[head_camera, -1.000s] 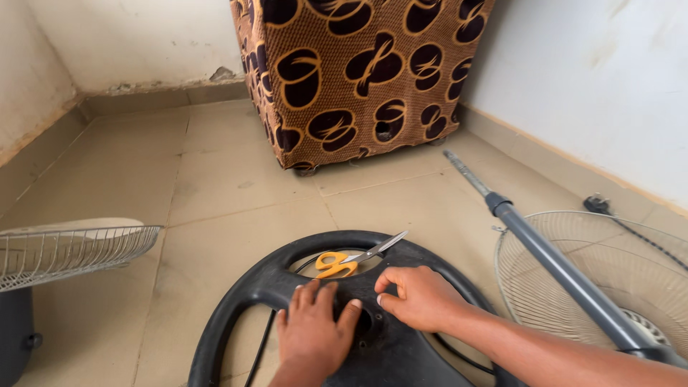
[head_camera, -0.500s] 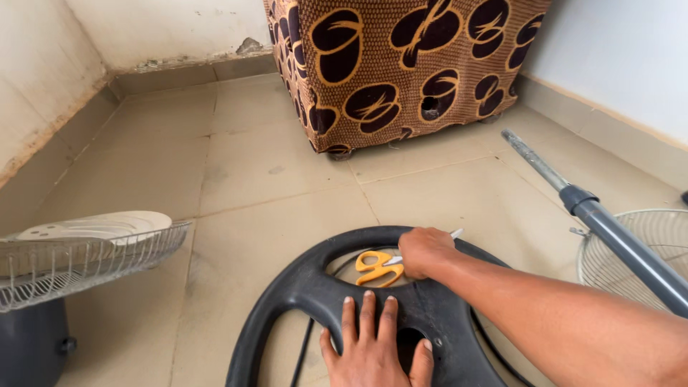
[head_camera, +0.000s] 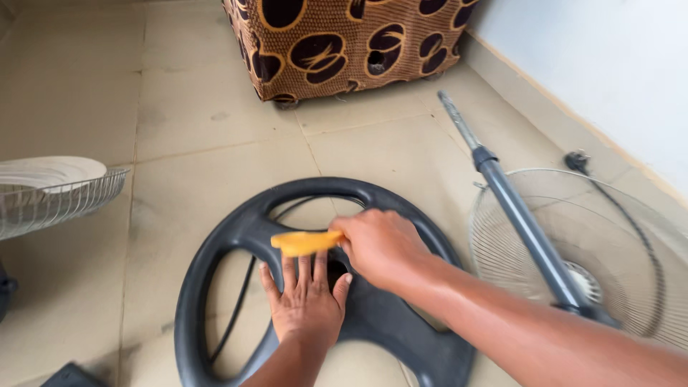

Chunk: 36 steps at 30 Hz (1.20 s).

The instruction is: The person removes the pole from the base of an electric fan and then uses scissors to cut a zip tie securing the front grill of another fan. The pole is detached and set aside, and the grill is partially freed from the zip tie.

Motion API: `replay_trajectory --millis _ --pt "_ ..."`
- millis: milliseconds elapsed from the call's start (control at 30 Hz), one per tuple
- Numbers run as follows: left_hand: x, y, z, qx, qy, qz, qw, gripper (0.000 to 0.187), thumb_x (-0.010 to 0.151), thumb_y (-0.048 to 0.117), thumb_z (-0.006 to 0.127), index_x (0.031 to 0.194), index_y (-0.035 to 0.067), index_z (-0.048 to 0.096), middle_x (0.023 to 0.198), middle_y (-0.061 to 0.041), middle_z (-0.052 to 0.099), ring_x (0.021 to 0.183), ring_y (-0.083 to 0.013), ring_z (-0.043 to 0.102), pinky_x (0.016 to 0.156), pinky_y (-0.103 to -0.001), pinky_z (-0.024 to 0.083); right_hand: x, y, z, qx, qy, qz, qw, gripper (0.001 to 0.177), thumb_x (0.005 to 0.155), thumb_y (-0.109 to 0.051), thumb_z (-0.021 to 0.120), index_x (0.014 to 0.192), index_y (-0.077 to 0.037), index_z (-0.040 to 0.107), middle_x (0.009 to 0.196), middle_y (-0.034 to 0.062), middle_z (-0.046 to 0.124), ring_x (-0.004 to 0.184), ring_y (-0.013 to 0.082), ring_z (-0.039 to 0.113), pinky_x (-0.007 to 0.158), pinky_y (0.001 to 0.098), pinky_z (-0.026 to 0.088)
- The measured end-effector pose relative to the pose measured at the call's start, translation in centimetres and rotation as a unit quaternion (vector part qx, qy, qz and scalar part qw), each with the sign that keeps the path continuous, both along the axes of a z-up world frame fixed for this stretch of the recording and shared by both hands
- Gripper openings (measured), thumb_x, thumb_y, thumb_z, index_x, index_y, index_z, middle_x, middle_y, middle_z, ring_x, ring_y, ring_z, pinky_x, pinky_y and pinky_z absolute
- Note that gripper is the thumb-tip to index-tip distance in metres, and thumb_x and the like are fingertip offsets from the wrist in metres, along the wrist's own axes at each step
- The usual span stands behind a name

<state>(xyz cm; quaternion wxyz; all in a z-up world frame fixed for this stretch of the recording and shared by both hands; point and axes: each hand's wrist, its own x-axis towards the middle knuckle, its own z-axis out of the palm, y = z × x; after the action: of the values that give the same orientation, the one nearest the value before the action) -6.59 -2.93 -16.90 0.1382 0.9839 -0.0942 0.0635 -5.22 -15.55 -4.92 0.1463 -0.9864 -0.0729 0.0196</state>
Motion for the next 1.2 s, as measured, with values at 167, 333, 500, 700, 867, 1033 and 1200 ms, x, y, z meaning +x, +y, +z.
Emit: replay_trajectory --millis 167,333,500,700,867,1033,1200 --pt "-10.9 -0.6 6.9 0.002 0.328 0.078 0.941 0.075 0.090 0.048 0.056 0.157 0.031 0.028 0.172 0.000 0.003 0.155 -0.0275 -0.002 0.118 -0.066 0.003 -10.9 -1.9 7.3 0.081 -0.002 0.041 0.996 0.026 0.081 -0.010 0.068 0.106 -0.016 0.076 0.095 0.0073 0.077 0.088 0.0332 0.072 0.074 0.0468 0.056" --pt "-17.7 2.2 13.3 -0.280 0.347 0.145 0.883 0.045 0.089 0.050 0.064 0.126 0.025 0.070 0.134 -0.007 0.064 0.125 -0.0264 0.058 0.111 -0.045 0.045 -17.7 -2.5 15.0 0.078 0.100 -0.027 0.992 0.039 0.082 -0.008 0.068 0.117 -0.021 0.077 0.097 0.0082 0.077 0.088 0.0306 0.073 0.078 0.0428 0.057" --pt "-19.6 6.3 24.4 -0.531 0.569 0.199 0.595 0.066 0.086 0.065 0.044 0.126 0.018 0.071 0.120 -0.004 0.078 0.099 -0.0196 0.074 0.087 -0.039 0.054 -21.3 -0.7 22.6 0.182 0.082 -0.028 0.979 0.047 0.077 0.003 0.065 0.116 -0.019 0.079 0.101 0.0112 0.078 0.089 0.0309 0.075 0.076 0.0408 0.059" --pt "-21.3 9.9 40.7 -0.659 0.630 0.246 0.329 0.089 0.078 0.088 0.042 0.113 0.013 0.074 0.085 -0.015 0.079 0.073 -0.0284 0.073 0.066 -0.035 0.062 -21.6 2.3 32.3 0.201 0.136 0.032 0.970 0.046 0.079 0.001 0.064 0.114 -0.022 0.081 0.092 0.0090 0.078 0.088 0.0270 0.077 0.078 0.0374 0.059" --pt "-21.4 10.0 52.3 -0.662 0.605 0.139 0.420 0.045 0.092 0.044 0.074 0.114 0.005 0.073 0.094 -0.010 0.078 0.080 -0.0166 0.076 0.069 -0.029 0.064 -20.7 2.8 41.6 0.227 0.111 0.133 0.958 0.037 0.081 -0.004 0.067 0.110 -0.021 0.083 0.082 0.0121 0.073 0.080 0.0302 0.074 0.072 0.0404 0.058" --pt "-25.0 10.1 63.1 -0.632 0.544 0.173 0.524 0.026 0.088 0.025 0.080 0.106 0.008 0.071 0.088 -0.002 0.077 0.074 -0.0080 0.074 0.060 -0.022 0.058 -21.6 3.1 51.0 0.243 0.084 0.161 0.953 0.039 0.084 -0.010 0.076 0.121 -0.020 0.078 0.070 0.0109 0.057 0.063 0.0184 0.056 0.059 0.0345 0.050" --pt "-29.3 8.5 69.3 -0.698 0.446 0.229 0.511 0.029 0.082 0.024 0.082 0.105 0.009 0.071 0.086 -0.002 0.077 0.069 -0.0058 0.072 0.055 -0.020 0.055 -23.1 2.6 55.8 0.316 0.117 0.068 0.939 0.032 0.080 -0.008 0.070 0.111 -0.013 0.070 0.056 -0.0016 0.049 0.051 0.0066 0.045 0.048 0.0257 0.042"
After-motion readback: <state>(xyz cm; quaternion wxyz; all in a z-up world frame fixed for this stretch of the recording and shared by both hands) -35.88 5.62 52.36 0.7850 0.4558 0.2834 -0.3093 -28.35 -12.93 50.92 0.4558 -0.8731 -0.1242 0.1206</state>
